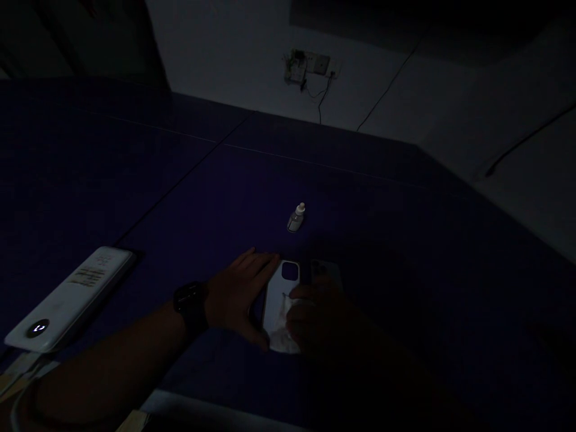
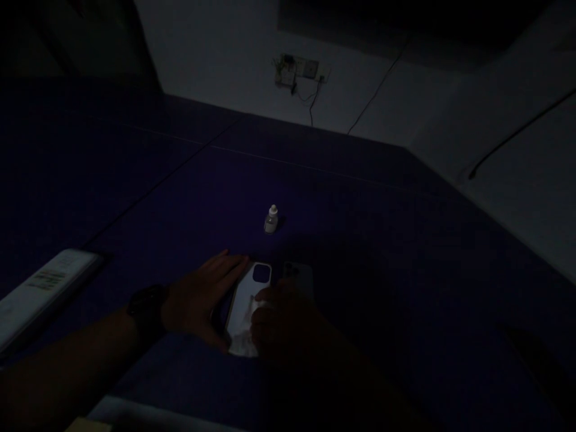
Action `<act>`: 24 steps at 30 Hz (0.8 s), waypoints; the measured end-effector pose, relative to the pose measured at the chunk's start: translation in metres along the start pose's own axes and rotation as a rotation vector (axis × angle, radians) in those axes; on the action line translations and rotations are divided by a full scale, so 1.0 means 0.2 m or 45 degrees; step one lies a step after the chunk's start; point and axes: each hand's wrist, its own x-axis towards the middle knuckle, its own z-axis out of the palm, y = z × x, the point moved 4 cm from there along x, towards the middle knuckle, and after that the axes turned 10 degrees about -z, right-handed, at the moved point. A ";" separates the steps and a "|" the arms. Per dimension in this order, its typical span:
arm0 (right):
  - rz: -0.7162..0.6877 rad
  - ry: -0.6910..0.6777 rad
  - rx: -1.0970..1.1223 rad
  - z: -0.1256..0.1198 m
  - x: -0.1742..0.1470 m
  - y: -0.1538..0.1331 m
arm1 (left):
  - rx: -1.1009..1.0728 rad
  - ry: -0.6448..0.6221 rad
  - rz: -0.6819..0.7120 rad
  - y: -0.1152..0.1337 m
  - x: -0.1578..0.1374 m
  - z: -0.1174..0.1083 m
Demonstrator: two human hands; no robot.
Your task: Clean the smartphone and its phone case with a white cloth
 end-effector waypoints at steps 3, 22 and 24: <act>-0.001 -0.169 0.122 0.04 0.05 -0.05 | 0.022 -0.018 -0.002 -0.01 0.00 0.01; 0.129 -0.232 0.232 -0.02 0.04 -0.04 | 0.015 0.001 0.017 0.00 0.00 -0.01; 0.065 -0.235 0.300 0.00 0.04 -0.05 | 0.009 0.003 0.017 0.00 0.01 -0.01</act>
